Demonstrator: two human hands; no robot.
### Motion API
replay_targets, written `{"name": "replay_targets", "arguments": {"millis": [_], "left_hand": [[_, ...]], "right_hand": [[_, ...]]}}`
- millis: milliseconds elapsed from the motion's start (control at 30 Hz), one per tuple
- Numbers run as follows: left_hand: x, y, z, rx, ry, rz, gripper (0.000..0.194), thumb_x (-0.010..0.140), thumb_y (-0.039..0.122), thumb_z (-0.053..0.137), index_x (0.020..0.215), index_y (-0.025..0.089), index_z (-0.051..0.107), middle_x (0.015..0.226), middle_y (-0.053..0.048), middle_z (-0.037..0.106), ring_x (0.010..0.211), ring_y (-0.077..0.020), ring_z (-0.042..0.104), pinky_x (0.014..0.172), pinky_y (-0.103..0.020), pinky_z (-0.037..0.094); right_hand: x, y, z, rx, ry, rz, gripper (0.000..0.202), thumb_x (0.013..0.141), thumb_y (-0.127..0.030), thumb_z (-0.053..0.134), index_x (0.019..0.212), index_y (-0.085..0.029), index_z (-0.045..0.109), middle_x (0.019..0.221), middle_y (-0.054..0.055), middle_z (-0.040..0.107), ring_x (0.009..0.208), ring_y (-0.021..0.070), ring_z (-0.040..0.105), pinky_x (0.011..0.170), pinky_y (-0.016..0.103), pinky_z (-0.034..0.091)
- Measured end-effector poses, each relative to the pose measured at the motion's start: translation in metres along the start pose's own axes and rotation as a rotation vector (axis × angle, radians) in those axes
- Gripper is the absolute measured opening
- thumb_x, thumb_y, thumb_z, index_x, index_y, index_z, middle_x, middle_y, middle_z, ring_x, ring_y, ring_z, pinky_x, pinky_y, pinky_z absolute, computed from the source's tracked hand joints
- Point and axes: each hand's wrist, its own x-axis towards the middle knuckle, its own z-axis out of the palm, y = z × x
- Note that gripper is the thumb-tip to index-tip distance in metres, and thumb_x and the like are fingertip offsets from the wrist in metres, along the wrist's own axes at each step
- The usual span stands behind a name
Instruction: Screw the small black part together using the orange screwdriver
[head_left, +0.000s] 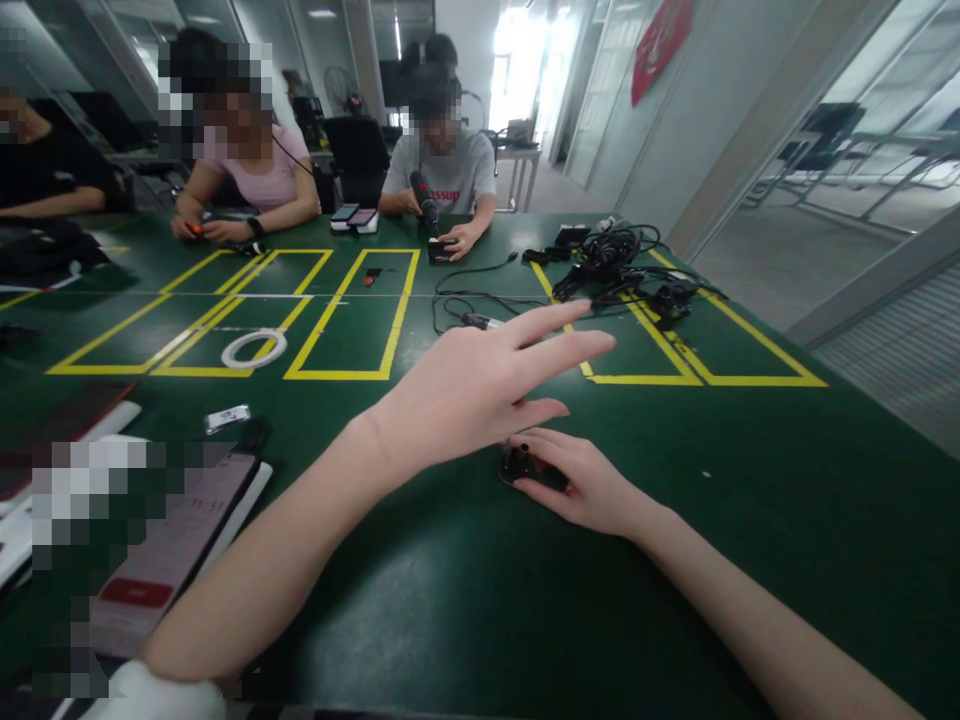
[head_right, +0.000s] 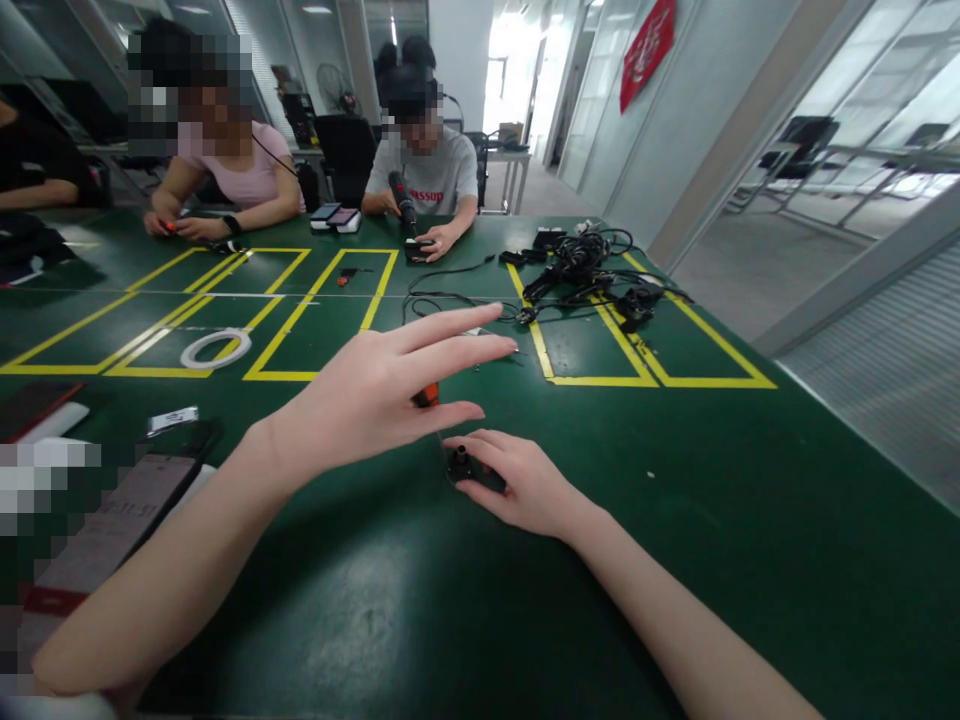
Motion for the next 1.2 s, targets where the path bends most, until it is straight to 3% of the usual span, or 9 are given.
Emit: {"name": "replay_targets", "arguments": {"millis": [100, 167, 367, 567, 700, 800, 900, 1000, 1200], "left_hand": [[-0.001, 0.001, -0.004, 0.07, 0.018, -0.04, 0.033, 0.102, 0.034, 0.058, 0.131, 0.02, 0.063, 0.101, -0.005, 0.079, 0.088, -0.0173, 0.075, 0.072, -0.023, 0.053], [-0.002, 0.004, -0.009, 0.071, 0.0, -0.077, 0.03, 0.1, 0.032, 0.057, 0.124, 0.019, 0.068, 0.093, -0.004, 0.078, 0.081, -0.0171, 0.074, 0.072, -0.025, 0.055], [-0.004, 0.015, -0.018, -0.037, -0.083, -0.027, 0.055, 0.088, 0.004, 0.052, 0.139, 0.021, 0.06, 0.16, -0.014, 0.049, 0.145, -0.0262, 0.053, 0.11, -0.038, 0.054], [0.0, 0.012, -0.009, -0.001, 0.019, -0.041, 0.068, 0.096, 0.011, 0.052, 0.158, 0.036, 0.039, 0.166, -0.011, 0.041, 0.117, -0.022, 0.071, 0.086, -0.031, 0.061], [0.001, 0.008, -0.004, 0.14, 0.003, 0.001, 0.053, 0.099, 0.026, 0.06, 0.151, 0.031, 0.049, 0.117, -0.003, 0.075, 0.096, -0.0178, 0.074, 0.075, -0.025, 0.056], [0.002, 0.009, -0.007, 0.14, -0.027, -0.021, 0.031, 0.098, 0.037, 0.06, 0.122, 0.019, 0.07, 0.094, -0.005, 0.076, 0.085, -0.021, 0.074, 0.075, -0.031, 0.057], [0.0, 0.013, -0.012, 0.026, -0.032, 0.028, 0.032, 0.094, 0.022, 0.056, 0.124, 0.019, 0.069, 0.125, -0.012, 0.073, 0.11, -0.0262, 0.072, 0.091, -0.039, 0.059], [-0.002, 0.016, -0.014, -0.032, -0.05, 0.023, 0.054, 0.092, 0.008, 0.047, 0.143, 0.025, 0.055, 0.162, -0.013, 0.047, 0.125, -0.0238, 0.067, 0.092, -0.036, 0.06], [-0.003, 0.017, -0.013, 0.096, -0.112, -0.027, 0.061, 0.098, 0.011, 0.048, 0.156, 0.029, 0.042, 0.161, -0.009, 0.05, 0.126, -0.0223, 0.068, 0.087, -0.028, 0.059]], "right_hand": [[0.003, -0.001, 0.005, 0.01, 0.0, 0.041, 0.023, 0.099, -0.026, 0.066, 0.121, -0.02, 0.064, 0.106, 0.011, 0.075, 0.091, 0.025, 0.073, 0.08, 0.036, 0.061], [0.005, -0.001, 0.01, 0.002, 0.012, 0.023, 0.023, 0.098, -0.027, 0.068, 0.119, -0.02, 0.063, 0.103, 0.01, 0.075, 0.092, 0.0257, 0.074, 0.08, 0.036, 0.061], [0.008, -0.003, 0.019, -0.049, 0.028, 0.046, 0.024, 0.1, -0.028, 0.066, 0.122, -0.02, 0.061, 0.108, 0.011, 0.074, 0.095, 0.0275, 0.074, 0.082, 0.038, 0.06], [0.009, -0.009, 0.016, -0.024, 0.011, 0.058, 0.024, 0.101, -0.023, 0.062, 0.124, -0.019, 0.058, 0.107, 0.012, 0.075, 0.095, 0.0284, 0.075, 0.082, 0.039, 0.06], [0.009, -0.008, 0.017, -0.079, 0.016, 0.053, 0.018, 0.101, -0.026, 0.061, 0.118, -0.018, 0.06, 0.108, 0.013, 0.076, 0.098, 0.0306, 0.075, 0.081, 0.04, 0.06], [0.01, -0.006, 0.016, -0.124, 0.054, 0.028, 0.012, 0.102, -0.029, 0.059, 0.107, -0.019, 0.061, 0.101, 0.012, 0.076, 0.09, 0.0298, 0.075, 0.075, 0.038, 0.059], [0.01, -0.007, 0.014, -0.133, 0.064, 0.005, 0.013, 0.103, -0.03, 0.055, 0.105, -0.019, 0.062, 0.096, 0.011, 0.075, 0.084, 0.028, 0.074, 0.071, 0.036, 0.058], [0.01, -0.008, 0.011, -0.151, 0.028, 0.016, 0.013, 0.104, -0.03, 0.055, 0.106, -0.019, 0.062, 0.092, 0.009, 0.074, 0.082, 0.0272, 0.073, 0.07, 0.036, 0.057], [0.009, -0.008, 0.009, -0.159, -0.034, 0.061, 0.012, 0.103, -0.029, 0.057, 0.108, -0.018, 0.06, 0.1, 0.011, 0.075, 0.088, 0.0277, 0.074, 0.075, 0.037, 0.058]]}}
